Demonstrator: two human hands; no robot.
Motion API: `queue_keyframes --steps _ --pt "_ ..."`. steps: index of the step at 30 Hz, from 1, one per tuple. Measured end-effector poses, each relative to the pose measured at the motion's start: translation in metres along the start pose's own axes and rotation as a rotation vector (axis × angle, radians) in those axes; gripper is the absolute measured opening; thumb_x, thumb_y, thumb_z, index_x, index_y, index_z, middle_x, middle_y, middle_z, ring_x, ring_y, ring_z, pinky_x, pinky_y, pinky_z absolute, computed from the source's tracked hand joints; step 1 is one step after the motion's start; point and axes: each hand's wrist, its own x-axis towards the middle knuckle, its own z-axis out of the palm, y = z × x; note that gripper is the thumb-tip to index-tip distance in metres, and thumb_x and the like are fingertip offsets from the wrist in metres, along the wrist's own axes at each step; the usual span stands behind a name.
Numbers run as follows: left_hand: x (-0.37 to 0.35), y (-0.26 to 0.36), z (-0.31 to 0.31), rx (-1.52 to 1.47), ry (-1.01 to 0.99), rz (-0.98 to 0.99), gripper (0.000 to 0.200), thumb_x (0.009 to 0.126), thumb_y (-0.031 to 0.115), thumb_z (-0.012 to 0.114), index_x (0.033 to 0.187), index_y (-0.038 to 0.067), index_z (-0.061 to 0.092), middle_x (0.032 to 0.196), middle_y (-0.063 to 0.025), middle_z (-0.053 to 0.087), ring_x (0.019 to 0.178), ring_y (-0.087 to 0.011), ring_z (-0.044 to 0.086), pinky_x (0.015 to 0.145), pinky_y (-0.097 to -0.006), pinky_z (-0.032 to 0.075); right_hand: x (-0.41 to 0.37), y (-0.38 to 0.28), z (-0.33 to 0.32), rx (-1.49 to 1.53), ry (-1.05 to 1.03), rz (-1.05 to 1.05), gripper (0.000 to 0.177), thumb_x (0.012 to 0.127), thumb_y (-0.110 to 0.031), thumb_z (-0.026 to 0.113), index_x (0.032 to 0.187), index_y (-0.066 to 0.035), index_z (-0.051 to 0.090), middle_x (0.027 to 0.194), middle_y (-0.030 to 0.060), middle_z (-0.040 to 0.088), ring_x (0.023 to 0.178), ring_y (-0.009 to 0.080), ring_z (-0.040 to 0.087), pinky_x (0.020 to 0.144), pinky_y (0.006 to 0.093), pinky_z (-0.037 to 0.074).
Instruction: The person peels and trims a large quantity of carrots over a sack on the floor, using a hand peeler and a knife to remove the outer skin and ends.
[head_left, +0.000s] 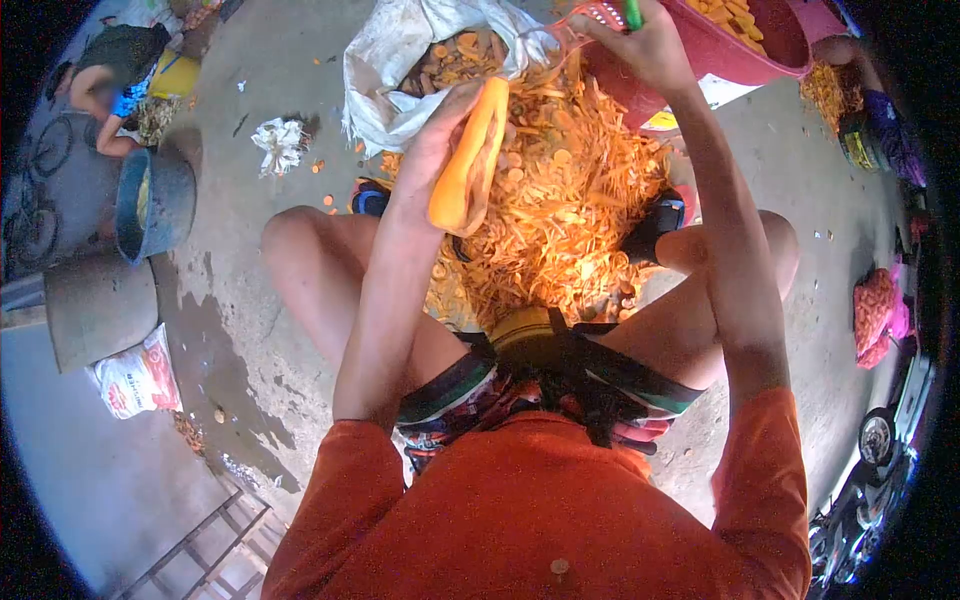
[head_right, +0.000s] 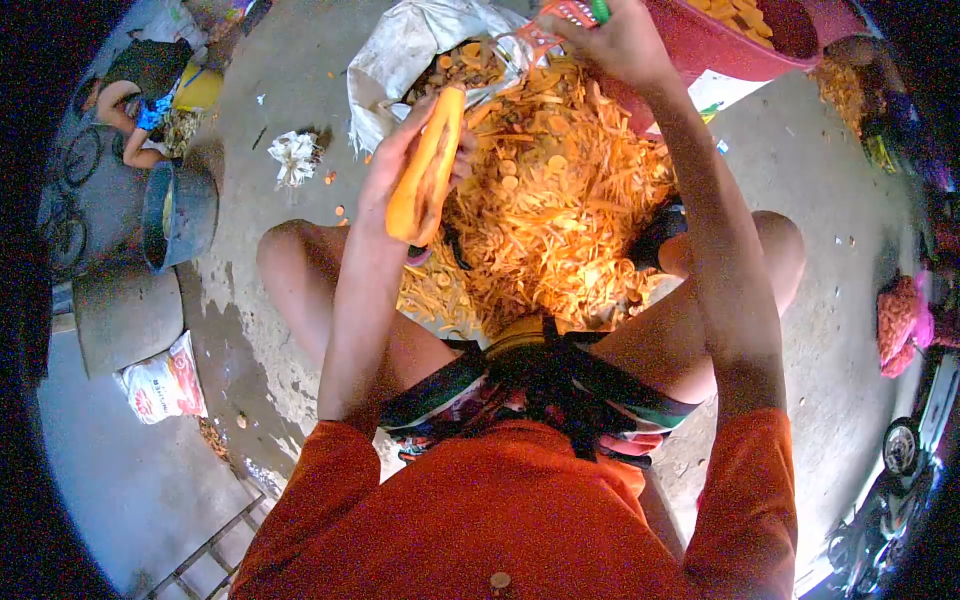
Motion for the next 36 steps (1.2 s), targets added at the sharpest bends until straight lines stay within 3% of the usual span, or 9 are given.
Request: queue_keyframes --steps 8,11,13,16,20,24,30,31,36 --pt "0.006 -0.028 -0.005 0.120 0.131 -0.026 0.038 0.094 0.039 0.067 0.116 0.009 0.062 0.089 -0.0054 0.067 0.067 -0.0138 0.066 0.055 -0.0264 0.057 -0.015 0.011 0.038 -0.069 -0.077 0.178 0.027 0.098 -0.025 0.059 0.104 0.001 0.061 0.085 0.0103 0.066 0.078 0.0229 0.064 0.070 0.0393 0.050" --pt "0.009 -0.025 0.000 -0.013 0.015 -0.134 0.038 0.094 0.039 0.066 0.116 0.009 0.062 0.094 -0.0076 0.068 0.069 -0.0145 0.067 0.057 -0.0272 0.057 -0.018 0.005 0.085 -0.205 0.892 -0.158 0.033 0.101 -0.030 0.055 0.104 0.003 0.059 0.086 0.0089 0.066 0.080 0.0202 0.065 0.070 0.0360 0.051" --pt "0.014 -0.019 -0.008 -0.049 -0.005 -0.130 0.037 0.095 0.040 0.064 0.116 0.009 0.062 0.094 -0.0082 0.068 0.070 -0.0154 0.067 0.057 -0.0279 0.057 -0.027 -0.007 0.051 0.131 0.048 0.113 0.048 0.102 -0.046 0.046 0.113 -0.002 0.061 0.092 0.0065 0.067 0.079 0.0184 0.064 0.068 0.0356 0.051" --pt "0.013 -0.007 -0.010 -0.119 -0.071 -0.125 0.035 0.097 0.039 0.059 0.113 0.008 0.061 0.092 -0.0083 0.067 0.072 -0.0174 0.065 0.058 -0.0311 0.058 -0.024 -0.010 0.050 0.201 -0.327 0.048 0.048 0.105 -0.048 0.041 0.119 -0.005 0.059 0.089 0.0042 0.064 0.069 0.0177 0.058 0.057 0.0333 0.045" --pt "0.013 0.007 -0.016 -0.243 -0.189 -0.082 0.032 0.101 0.035 0.052 0.114 0.007 0.060 0.095 -0.0086 0.061 0.083 -0.0180 0.057 0.064 -0.0312 0.051 -0.030 -0.003 0.029 -0.152 -0.167 -0.174 0.041 0.107 -0.041 0.041 0.119 -0.005 0.056 0.088 0.0053 0.063 0.075 0.0174 0.060 0.062 0.0328 0.046" --pt "0.011 0.011 -0.017 -0.282 -0.115 -0.009 0.030 0.099 0.035 0.056 0.112 0.008 0.062 0.090 -0.0071 0.062 0.079 -0.0174 0.057 0.062 -0.0305 0.050 -0.056 -0.010 0.043 0.256 -0.359 0.128 0.028 0.105 -0.029 0.049 0.121 -0.006 0.053 0.080 0.0030 0.057 0.074 0.0124 0.057 0.063 0.0294 0.046" --pt "0.013 0.008 -0.009 -0.045 0.169 0.266 0.028 0.100 0.035 0.056 0.106 0.009 0.064 0.084 -0.0045 0.066 0.072 -0.0151 0.064 0.059 -0.0316 0.056 -0.064 -0.075 0.055 0.269 -0.655 0.565 0.064 0.090 -0.035 0.072 0.138 -0.001 0.047 0.106 0.0055 0.062 0.086 0.0132 0.057 0.073 0.0248 0.047" --pt "0.013 0.009 -0.017 0.054 0.117 0.231 0.027 0.100 0.035 0.057 0.107 0.011 0.065 0.086 -0.0027 0.068 0.076 -0.0138 0.067 0.063 -0.0332 0.060 -0.074 -0.049 0.077 0.322 -0.449 0.170 0.081 0.076 -0.037 0.084 0.136 0.002 0.046 0.118 0.0099 0.062 0.099 0.0189 0.060 0.085 0.0296 0.049" --pt "0.011 0.003 -0.004 0.029 0.235 0.215 0.027 0.099 0.037 0.058 0.108 0.013 0.065 0.085 -0.0004 0.068 0.072 -0.0141 0.067 0.058 -0.0315 0.060 -0.073 -0.045 0.087 0.018 -0.463 0.197 0.102 0.056 -0.035 0.097 0.136 0.002 0.045 0.121 0.0109 0.061 0.110 0.0208 0.057 0.097 0.0339 0.046"
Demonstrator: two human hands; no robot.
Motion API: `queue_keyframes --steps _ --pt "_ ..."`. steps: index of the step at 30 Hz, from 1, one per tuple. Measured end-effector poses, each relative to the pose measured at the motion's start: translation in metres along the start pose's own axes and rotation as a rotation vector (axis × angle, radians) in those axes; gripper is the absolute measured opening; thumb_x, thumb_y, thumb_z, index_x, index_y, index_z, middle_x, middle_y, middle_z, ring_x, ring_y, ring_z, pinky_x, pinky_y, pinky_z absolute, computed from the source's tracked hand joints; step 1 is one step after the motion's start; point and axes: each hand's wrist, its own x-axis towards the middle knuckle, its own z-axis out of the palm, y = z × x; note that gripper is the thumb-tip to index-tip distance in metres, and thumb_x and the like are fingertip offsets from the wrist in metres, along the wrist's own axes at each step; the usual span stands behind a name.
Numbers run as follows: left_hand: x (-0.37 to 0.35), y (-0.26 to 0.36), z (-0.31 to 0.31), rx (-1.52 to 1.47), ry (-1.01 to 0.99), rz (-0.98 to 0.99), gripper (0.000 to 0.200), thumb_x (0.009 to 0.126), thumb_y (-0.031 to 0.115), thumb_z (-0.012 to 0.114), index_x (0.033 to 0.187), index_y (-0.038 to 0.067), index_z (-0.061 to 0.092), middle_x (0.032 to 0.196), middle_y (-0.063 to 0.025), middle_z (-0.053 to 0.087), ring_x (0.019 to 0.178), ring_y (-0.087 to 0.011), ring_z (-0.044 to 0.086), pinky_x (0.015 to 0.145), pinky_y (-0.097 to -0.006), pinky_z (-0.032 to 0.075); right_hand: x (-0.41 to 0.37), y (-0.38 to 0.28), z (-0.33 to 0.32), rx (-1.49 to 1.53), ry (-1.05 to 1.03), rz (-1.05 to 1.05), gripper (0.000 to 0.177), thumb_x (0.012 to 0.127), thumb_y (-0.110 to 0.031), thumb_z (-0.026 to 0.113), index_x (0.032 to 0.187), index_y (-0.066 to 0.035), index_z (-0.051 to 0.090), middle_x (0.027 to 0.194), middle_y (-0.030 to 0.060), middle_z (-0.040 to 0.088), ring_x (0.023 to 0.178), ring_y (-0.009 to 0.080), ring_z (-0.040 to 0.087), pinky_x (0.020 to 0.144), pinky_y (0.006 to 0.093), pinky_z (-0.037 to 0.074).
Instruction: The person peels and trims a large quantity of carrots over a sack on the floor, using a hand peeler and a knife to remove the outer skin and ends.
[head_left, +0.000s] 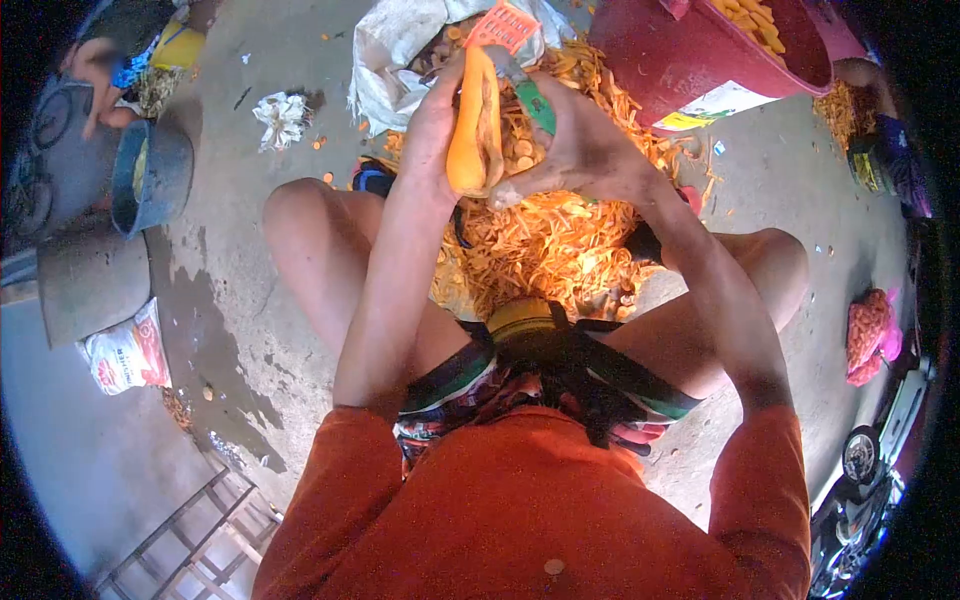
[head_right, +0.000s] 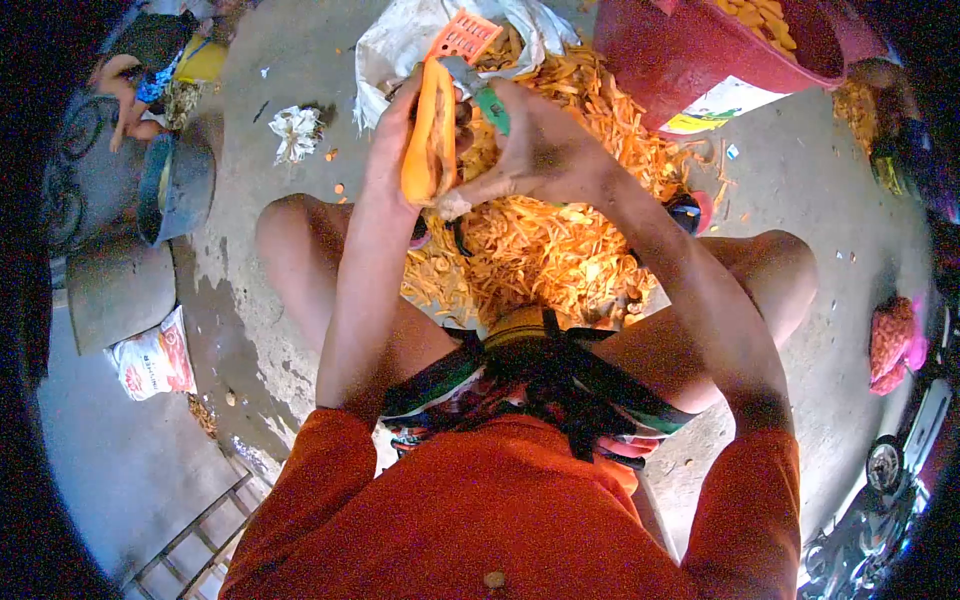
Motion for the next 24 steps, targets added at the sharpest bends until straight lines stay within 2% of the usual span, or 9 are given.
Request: queue_keyframes --steps 2,3,10,12,15,16,18,21,24 --pt "-0.004 -0.001 0.002 0.018 0.023 0.003 0.028 0.098 0.038 0.060 0.108 0.013 0.065 0.086 -0.0008 0.068 0.071 -0.0137 0.067 0.058 -0.0322 0.060 0.003 0.009 0.007 0.147 0.034 -0.164 0.109 0.052 -0.051 0.094 0.131 0.006 0.046 0.115 0.0173 0.063 0.104 0.0294 0.063 0.096 0.0362 0.048" --pt "-0.004 -0.001 0.001 0.017 0.019 -0.002 0.029 0.097 0.038 0.061 0.110 0.012 0.065 0.090 -0.0019 0.069 0.076 -0.0143 0.068 0.063 -0.0338 0.060 0.003 0.012 0.011 0.124 0.052 -0.214 0.112 0.052 -0.054 0.093 0.132 0.007 0.044 0.115 0.0211 0.063 0.106 0.0342 0.063 0.097 0.0377 0.048" --pt "0.002 0.002 -0.012 -0.038 -0.040 -0.028 0.030 0.099 0.032 0.059 0.116 0.007 0.064 0.096 -0.0051 0.071 0.084 -0.0159 0.069 0.074 -0.0321 0.060 0.001 0.002 0.013 -0.054 0.031 -0.204 0.106 0.055 -0.059 0.091 0.125 0.008 0.049 0.113 0.0259 0.064 0.107 0.0396 0.064 0.097 0.0428 0.048" --pt "0.004 0.003 -0.016 -0.154 -0.143 -0.083 0.028 0.101 0.028 0.057 0.116 0.005 0.063 0.097 -0.0061 0.071 0.084 -0.0157 0.069 0.076 -0.0310 0.060 0.001 0.003 0.017 -0.081 0.028 -0.202 0.097 0.059 -0.059 0.089 0.119 0.009 0.053 0.103 0.0259 0.066 0.096 0.0409 0.067 0.090 0.0443 0.052" --pt "0.011 0.001 -0.025 -0.212 -0.242 -0.065 0.029 0.102 0.026 0.055 0.118 0.003 0.061 0.099 -0.0094 0.070 0.086 -0.0176 0.069 0.078 -0.0309 0.059 -0.006 -0.003 0.017 -0.071 0.002 -0.166 0.085 0.067 -0.055 0.086 0.114 0.008 0.054 0.094 0.0265 0.066 0.088 0.0428 0.068 0.079 0.0452 0.054" --pt "0.012 0.000 -0.028 -0.212 -0.238 -0.064 0.029 0.102 0.026 0.055 0.118 0.003 0.061 0.099 -0.0094 0.070 0.086 -0.0176 0.069 0.078 -0.0309 0.059 -0.006 -0.003 0.018 -0.069 -0.001 -0.167 0.085 0.067 -0.055 0.086 0.114 0.008 0.054 0.094 0.0265 0.066 0.088 0.0428 0.068 0.079 0.0452 0.054" --pt "0.009 0.000 -0.026 -0.197 -0.217 -0.076 0.028 0.102 0.024 0.053 0.118 0.001 0.059 0.098 -0.0113 0.068 0.085 -0.0201 0.067 0.077 -0.0298 0.058 -0.009 -0.003 0.021 -0.098 0.075 -0.300 0.069 0.075 -0.050 0.083 0.105 0.006 0.056 0.081 0.0261 0.064 0.078 0.0442 0.067 0.070 0.0472 0.053" --pt "0.018 -0.004 -0.030 -0.310 -0.304 -0.095 0.029 0.103 0.025 0.052 0.117 0.001 0.058 0.097 -0.0113 0.065 0.085 -0.0207 0.064 0.075 -0.0302 0.056 -0.007 0.007 0.030 -0.206 0.056 -0.329 0.059 0.080 -0.048 0.078 0.097 0.004 0.057 0.072 0.0248 0.062 0.073 0.0453 0.065 0.068 0.0499 0.053" --pt "0.020 -0.005 -0.034 -0.280 -0.348 -0.121 0.029 0.103 0.027 0.052 0.115 0.002 0.058 0.095 -0.0092 0.062 0.083 -0.0193 0.060 0.073 -0.0300 0.053 -0.009 0.009 0.035 -0.202 0.088 -0.353 0.055 0.083 -0.051 0.074 0.093 0.001 0.060 0.067 0.0235 0.060 0.068 0.0449 0.063 0.066 0.0526 0.052"
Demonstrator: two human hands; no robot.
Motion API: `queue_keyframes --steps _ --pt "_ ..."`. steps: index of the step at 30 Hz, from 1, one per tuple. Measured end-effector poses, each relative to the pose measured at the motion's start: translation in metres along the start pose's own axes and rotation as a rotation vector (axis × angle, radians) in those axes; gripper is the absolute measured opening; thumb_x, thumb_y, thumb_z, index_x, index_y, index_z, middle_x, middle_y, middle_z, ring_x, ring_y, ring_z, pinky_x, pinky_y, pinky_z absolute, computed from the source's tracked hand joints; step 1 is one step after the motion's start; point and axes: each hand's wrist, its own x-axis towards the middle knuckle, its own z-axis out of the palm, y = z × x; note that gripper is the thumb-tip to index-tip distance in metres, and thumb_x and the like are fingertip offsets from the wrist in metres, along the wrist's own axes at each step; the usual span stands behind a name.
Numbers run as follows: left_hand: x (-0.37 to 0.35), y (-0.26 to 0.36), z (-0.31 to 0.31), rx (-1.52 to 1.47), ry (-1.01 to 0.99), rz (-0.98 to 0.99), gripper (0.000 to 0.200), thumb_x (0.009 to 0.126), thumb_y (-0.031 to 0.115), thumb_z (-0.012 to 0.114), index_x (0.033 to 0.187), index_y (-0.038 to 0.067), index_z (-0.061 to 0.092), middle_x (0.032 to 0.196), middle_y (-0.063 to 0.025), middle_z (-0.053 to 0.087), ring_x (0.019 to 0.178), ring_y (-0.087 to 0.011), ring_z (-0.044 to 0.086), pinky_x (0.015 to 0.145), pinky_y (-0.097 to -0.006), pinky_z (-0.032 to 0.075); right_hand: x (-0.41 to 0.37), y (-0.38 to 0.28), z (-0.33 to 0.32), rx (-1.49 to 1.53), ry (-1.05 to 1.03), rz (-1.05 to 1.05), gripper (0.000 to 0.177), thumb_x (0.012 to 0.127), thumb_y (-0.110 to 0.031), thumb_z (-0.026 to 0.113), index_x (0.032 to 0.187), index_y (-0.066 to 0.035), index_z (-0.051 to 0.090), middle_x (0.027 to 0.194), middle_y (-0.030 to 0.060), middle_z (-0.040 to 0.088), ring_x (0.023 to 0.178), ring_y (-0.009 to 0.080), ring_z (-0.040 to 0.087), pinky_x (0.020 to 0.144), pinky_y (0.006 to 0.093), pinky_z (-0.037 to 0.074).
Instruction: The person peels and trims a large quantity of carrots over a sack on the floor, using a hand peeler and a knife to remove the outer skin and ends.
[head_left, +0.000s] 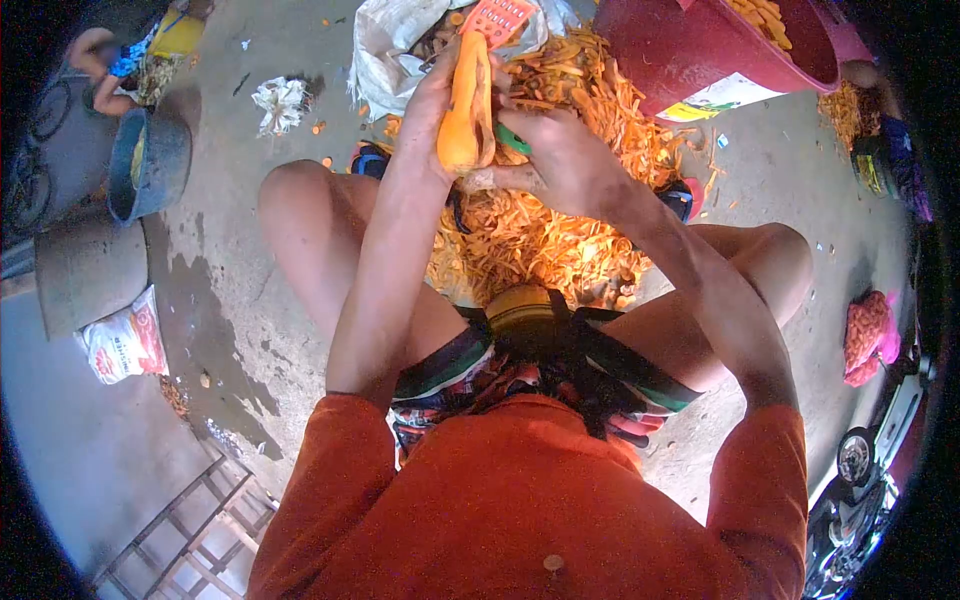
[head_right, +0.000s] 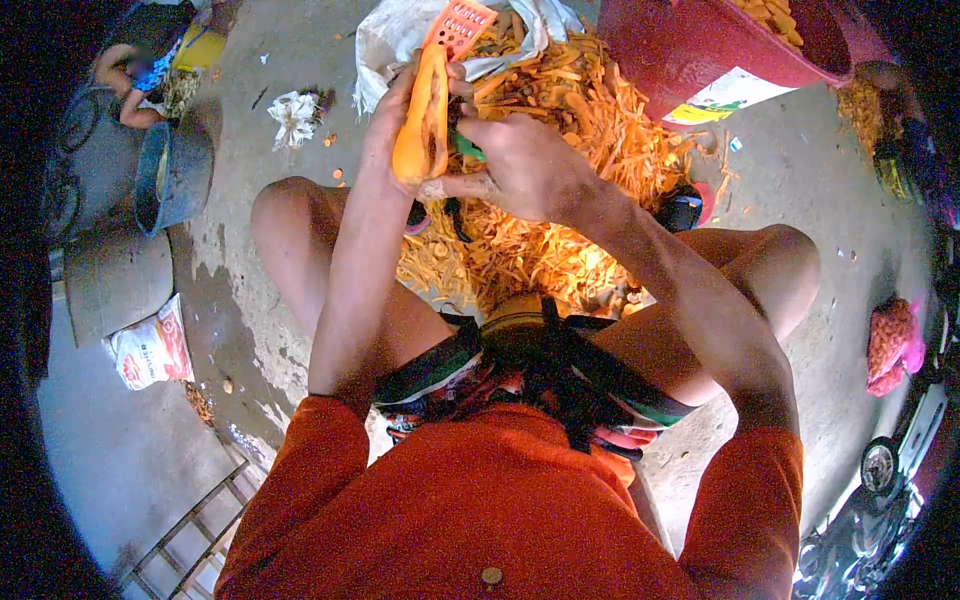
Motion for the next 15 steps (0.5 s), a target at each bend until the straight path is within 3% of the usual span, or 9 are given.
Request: queue_keyframes --steps 4,10,12,13,15 --pt "-0.001 -0.002 0.002 -0.053 -0.015 -0.004 0.030 0.103 0.029 0.051 0.115 0.003 0.058 0.095 -0.0090 0.062 0.084 -0.0188 0.061 0.071 -0.0306 0.053 -0.004 -0.002 -0.002 -0.104 -0.060 0.056 0.053 0.084 -0.054 0.071 0.094 -0.003 0.063 0.068 0.0233 0.061 0.068 0.0433 0.064 0.064 0.0523 0.052" --pt "0.004 -0.011 0.005 -0.120 -0.053 -0.160 0.031 0.104 0.031 0.050 0.118 0.005 0.058 0.093 -0.0082 0.062 0.080 -0.0181 0.062 0.064 -0.0304 0.053 -0.015 0.017 0.012 -0.140 -0.007 -0.068 0.048 0.086 -0.054 0.068 0.094 -0.007 0.068 0.063 0.0210 0.059 0.063 0.0406 0.063 0.059 0.0505 0.050" --pt "0.009 -0.020 0.015 0.108 0.440 0.220 0.032 0.105 0.036 0.047 0.114 0.008 0.058 0.090 -0.0062 0.061 0.075 -0.0167 0.061 0.062 -0.0295 0.053 -0.016 0.016 0.013 -0.013 0.038 -0.024 0.046 0.086 -0.052 0.069 0.097 -0.008 0.068 0.063 0.0208 0.058 0.062 0.0406 0.063 0.058 0.0502 0.050" --pt "0.008 -0.011 -0.009 0.294 0.340 0.278 0.037 0.104 0.046 0.045 0.098 0.012 0.057 0.078 0.0004 0.057 0.067 -0.0140 0.058 0.063 -0.0321 0.055 -0.020 0.013 0.013 -0.017 0.036 -0.025 0.046 0.086 -0.052 0.069 0.097 -0.008 0.068 0.063 0.0208 0.058 0.062 0.0406 0.063 0.058 0.0502 0.050" --pt "0.013 0.002 -0.014 0.217 0.383 0.447 0.042 0.106 0.051 0.037 0.092 0.014 0.053 0.077 0.0015 0.051 0.071 -0.0128 0.053 0.064 -0.0298 0.050 -0.026 -0.001 0.014 -0.023 -0.179 0.058 0.045 0.084 -0.050 0.073 0.094 -0.007 0.067 0.062 0.0187 0.057 0.062 0.0373 0.064 0.057 0.0473 0.050"
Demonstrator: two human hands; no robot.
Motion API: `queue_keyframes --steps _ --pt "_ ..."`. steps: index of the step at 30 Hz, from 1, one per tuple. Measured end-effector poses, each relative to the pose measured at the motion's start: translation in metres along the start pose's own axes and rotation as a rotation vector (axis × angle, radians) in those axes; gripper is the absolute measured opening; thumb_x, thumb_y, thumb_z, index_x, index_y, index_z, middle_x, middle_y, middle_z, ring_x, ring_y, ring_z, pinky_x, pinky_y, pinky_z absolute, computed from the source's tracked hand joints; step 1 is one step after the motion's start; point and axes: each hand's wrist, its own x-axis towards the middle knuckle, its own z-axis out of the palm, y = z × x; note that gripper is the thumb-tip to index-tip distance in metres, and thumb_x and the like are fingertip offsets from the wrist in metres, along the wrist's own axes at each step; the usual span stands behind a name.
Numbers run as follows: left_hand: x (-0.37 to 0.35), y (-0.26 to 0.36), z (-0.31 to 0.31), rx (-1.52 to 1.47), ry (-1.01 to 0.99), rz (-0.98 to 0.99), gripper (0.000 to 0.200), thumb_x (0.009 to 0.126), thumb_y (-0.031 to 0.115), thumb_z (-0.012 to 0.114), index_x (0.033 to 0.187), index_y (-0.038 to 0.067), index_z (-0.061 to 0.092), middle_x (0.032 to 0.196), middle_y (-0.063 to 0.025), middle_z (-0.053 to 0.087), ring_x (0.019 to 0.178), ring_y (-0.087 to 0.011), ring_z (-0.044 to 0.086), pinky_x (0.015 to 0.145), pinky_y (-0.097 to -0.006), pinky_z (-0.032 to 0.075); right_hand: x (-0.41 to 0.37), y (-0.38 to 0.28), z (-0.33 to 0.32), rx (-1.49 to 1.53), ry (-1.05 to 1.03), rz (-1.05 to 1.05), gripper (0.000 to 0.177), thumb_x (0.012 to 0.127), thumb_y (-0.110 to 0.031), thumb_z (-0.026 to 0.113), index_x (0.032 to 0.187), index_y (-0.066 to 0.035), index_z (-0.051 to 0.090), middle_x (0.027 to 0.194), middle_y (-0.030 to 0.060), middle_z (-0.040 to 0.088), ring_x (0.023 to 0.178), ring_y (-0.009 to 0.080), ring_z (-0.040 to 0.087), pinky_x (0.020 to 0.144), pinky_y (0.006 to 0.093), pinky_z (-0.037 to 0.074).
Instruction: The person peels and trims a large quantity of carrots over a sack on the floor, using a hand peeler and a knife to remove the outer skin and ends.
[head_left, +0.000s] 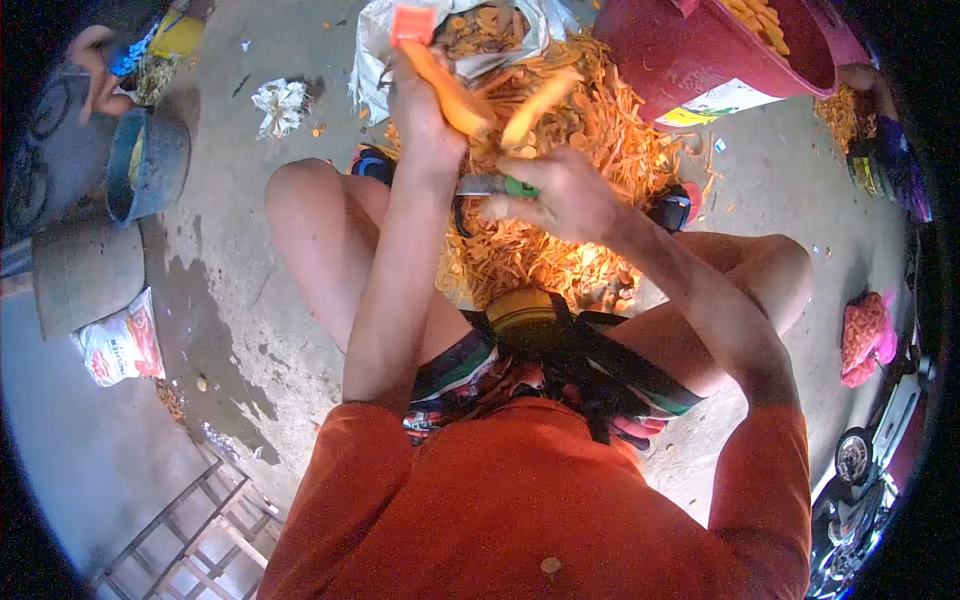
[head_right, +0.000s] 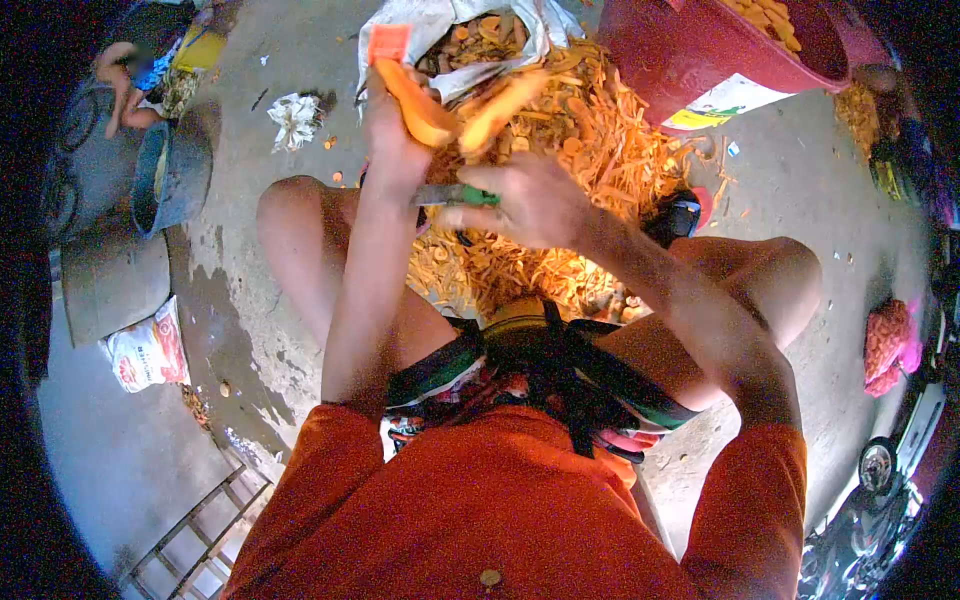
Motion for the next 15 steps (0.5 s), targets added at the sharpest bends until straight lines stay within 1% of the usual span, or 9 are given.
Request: queue_keyframes --steps 1,3,4,5,7,8,11,13,15 --pt "0.005 0.002 -0.001 -0.059 0.023 0.113 0.044 0.106 0.051 0.035 0.091 0.014 0.053 0.077 0.0015 0.052 0.073 -0.0126 0.052 0.065 -0.0293 0.048 0.001 -0.004 -0.001 0.002 0.001 -0.008 0.045 0.084 -0.050 0.073 0.094 -0.007 0.067 0.062 0.0187 0.057 0.062 0.0373 0.064 0.057 0.0473 0.050" --pt "0.012 0.014 -0.003 -0.139 -0.019 0.083 0.044 0.106 0.052 0.034 0.092 0.014 0.053 0.078 0.0017 0.052 0.073 -0.0131 0.052 0.069 -0.0300 0.050 0.004 -0.009 -0.007 0.205 0.163 -0.037 0.047 0.082 -0.049 0.077 0.089 -0.005 0.065 0.061 0.0147 0.056 0.060 0.0309 0.064 0.057 0.0442 0.049" --pt "0.011 0.015 -0.004 -0.131 0.017 0.087 0.045 0.106 0.053 0.034 0.093 0.014 0.054 0.080 0.0013 0.053 0.074 -0.0138 0.053 0.070 -0.0312 0.051 0.004 -0.005 -0.010 0.224 0.220 0.035 0.042 0.086 -0.039 0.077 0.097 0.000 0.063 0.065 0.0047 0.052 0.061 0.0143 0.051 0.058 0.0318 0.045" --pt "0.011 0.016 -0.004 -0.125 0.049 0.089 0.046 0.106 0.053 0.034 0.094 0.014 0.054 0.081 0.0009 0.054 0.075 -0.0146 0.054 0.072 -0.0324 0.052 0.009 0.001 -0.012 0.225 0.223 0.036 0.042 0.086 -0.039 0.077 0.097 0.000 0.063 0.065 0.0047 0.052 0.061 0.0143 0.051 0.058 0.0318 0.045" --pt "0.012 0.013 0.003 -0.150 0.079 0.087 0.046 0.106 0.053 0.033 0.095 0.013 0.055 0.082 0.0005 0.055 0.076 -0.0151 0.055 0.074 -0.0331 0.052 0.018 0.015 -0.018 0.290 0.260 0.244 0.047 0.084 -0.042 0.079 0.097 0.000 0.061 0.064 0.0046 0.052 0.060 0.0137 0.050 0.057 0.0346 0.045" --pt "0.011 0.010 0.007 -0.177 0.114 0.087 0.047 0.106 0.053 0.033 0.097 0.013 0.055 0.083 0.0000 0.056 0.078 -0.0157 0.056 0.076 -0.0338 0.053 0.025 0.005 -0.025 0.135 0.359 0.246 0.058 0.075 -0.057 0.081 0.080 -0.003 0.061 0.062 0.0146 0.058 0.055 0.0273 0.058 0.056 0.0410 0.048" --pt "0.007 -0.001 0.016 -0.171 0.211 0.073 0.047 0.106 0.052 0.032 0.099 0.012 0.056 0.085 -0.0011 0.058 0.078 -0.0167 0.058 0.074 -0.0343 0.054 0.037 0.006 -0.021 -0.047 0.358 0.293 0.067 0.068 -0.065 0.082 0.074 -0.002 0.058 0.061 0.0145 0.056 0.053 0.0303 0.056 0.055 0.0419 0.048" --pt "0.010 -0.006 0.018 -0.214 0.188 0.084 0.049 0.106 0.051 0.031 0.099 0.011 0.056 0.085 -0.0023 0.058 0.077 -0.0178 0.059 0.072 -0.0354 0.054 0.047 0.010 -0.017 0.031 0.426 0.255 0.073 0.065 -0.069 0.081 0.070 -0.001 0.054 0.059 0.0150 0.054 0.053 0.0325 0.055 0.056 0.0434 0.048" --pt "0.009 -0.013 0.023 -0.259 0.279 0.070 0.052 0.106 0.053 0.029 0.096 0.010 0.055 0.086 -0.0048 0.059 0.076 -0.0201 0.060 0.071 -0.0371 0.055 0.056 0.014 -0.017 0.048 0.457 0.288 0.073 0.066 -0.069 0.080 0.072 0.000 0.057 0.059 0.0172 0.056 0.054 0.0333 0.059 0.057 0.0446 0.050"
